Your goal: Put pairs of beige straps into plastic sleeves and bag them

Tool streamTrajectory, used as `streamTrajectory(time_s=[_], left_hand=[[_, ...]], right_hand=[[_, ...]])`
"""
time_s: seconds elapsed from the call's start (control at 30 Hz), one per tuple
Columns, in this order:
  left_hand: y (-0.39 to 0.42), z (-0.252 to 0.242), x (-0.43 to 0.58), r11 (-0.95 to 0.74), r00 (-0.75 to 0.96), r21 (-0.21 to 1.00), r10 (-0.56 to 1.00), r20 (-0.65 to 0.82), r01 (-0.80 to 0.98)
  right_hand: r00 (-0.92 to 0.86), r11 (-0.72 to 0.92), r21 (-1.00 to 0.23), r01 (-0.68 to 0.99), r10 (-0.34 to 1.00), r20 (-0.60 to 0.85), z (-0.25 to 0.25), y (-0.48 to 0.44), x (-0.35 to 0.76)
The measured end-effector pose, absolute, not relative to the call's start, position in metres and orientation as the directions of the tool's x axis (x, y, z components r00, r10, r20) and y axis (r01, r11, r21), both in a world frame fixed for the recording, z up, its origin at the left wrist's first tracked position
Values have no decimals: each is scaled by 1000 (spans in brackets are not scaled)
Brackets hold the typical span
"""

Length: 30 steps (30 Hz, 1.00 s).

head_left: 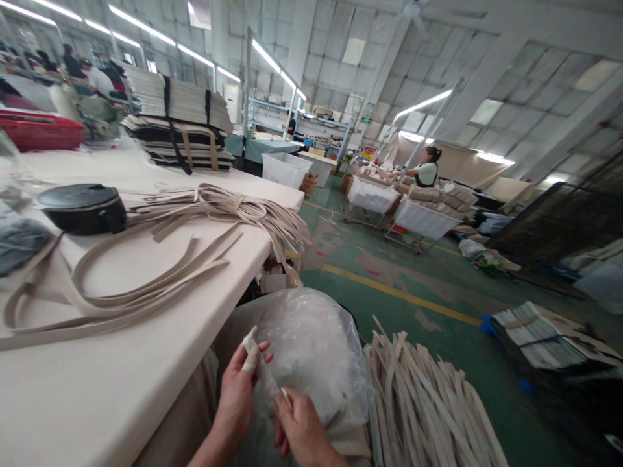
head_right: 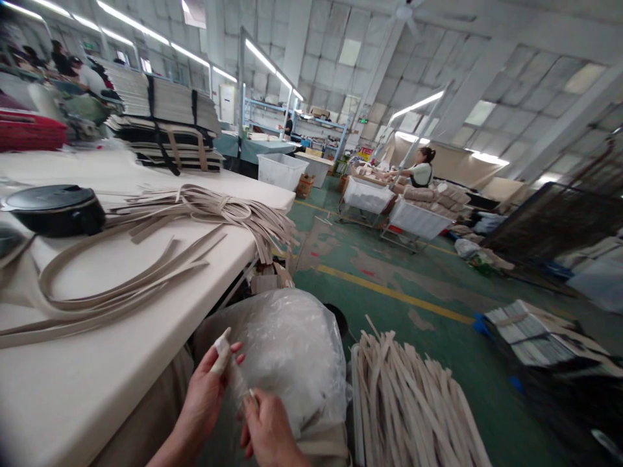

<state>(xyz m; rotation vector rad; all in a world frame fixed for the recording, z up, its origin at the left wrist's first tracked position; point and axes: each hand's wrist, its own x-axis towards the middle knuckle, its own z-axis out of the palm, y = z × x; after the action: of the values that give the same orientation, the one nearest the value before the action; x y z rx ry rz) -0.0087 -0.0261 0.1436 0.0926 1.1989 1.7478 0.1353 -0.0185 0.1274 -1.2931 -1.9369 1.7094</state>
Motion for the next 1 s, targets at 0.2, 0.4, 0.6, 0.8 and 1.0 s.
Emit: streamTrajectory(time_s=[0.2,0.4,0.6,0.8,1.0], left_hand=[[-38,165,5,-25,-459,904,867,-193,-428],[-7,212,-10,-54,-226,957,974,-12,-284],[29,264,-39,-179,-330,973,936,122,-148],[20,198,-25,-13,-108,992,994,-1,-128],[15,92,12,191,15,966,980,-197,173]], right_hand=[[-612,-96,-964,248,756,-233,141,-23,134],[-556,-64,-968,244,809,-194,209,5,142],[-583,60,-984,166,811,-49,278,42,148],[-548,56,-998,30,836,30,306,43,165],[-465,38,-996,-81,883,71,328,31,196]])
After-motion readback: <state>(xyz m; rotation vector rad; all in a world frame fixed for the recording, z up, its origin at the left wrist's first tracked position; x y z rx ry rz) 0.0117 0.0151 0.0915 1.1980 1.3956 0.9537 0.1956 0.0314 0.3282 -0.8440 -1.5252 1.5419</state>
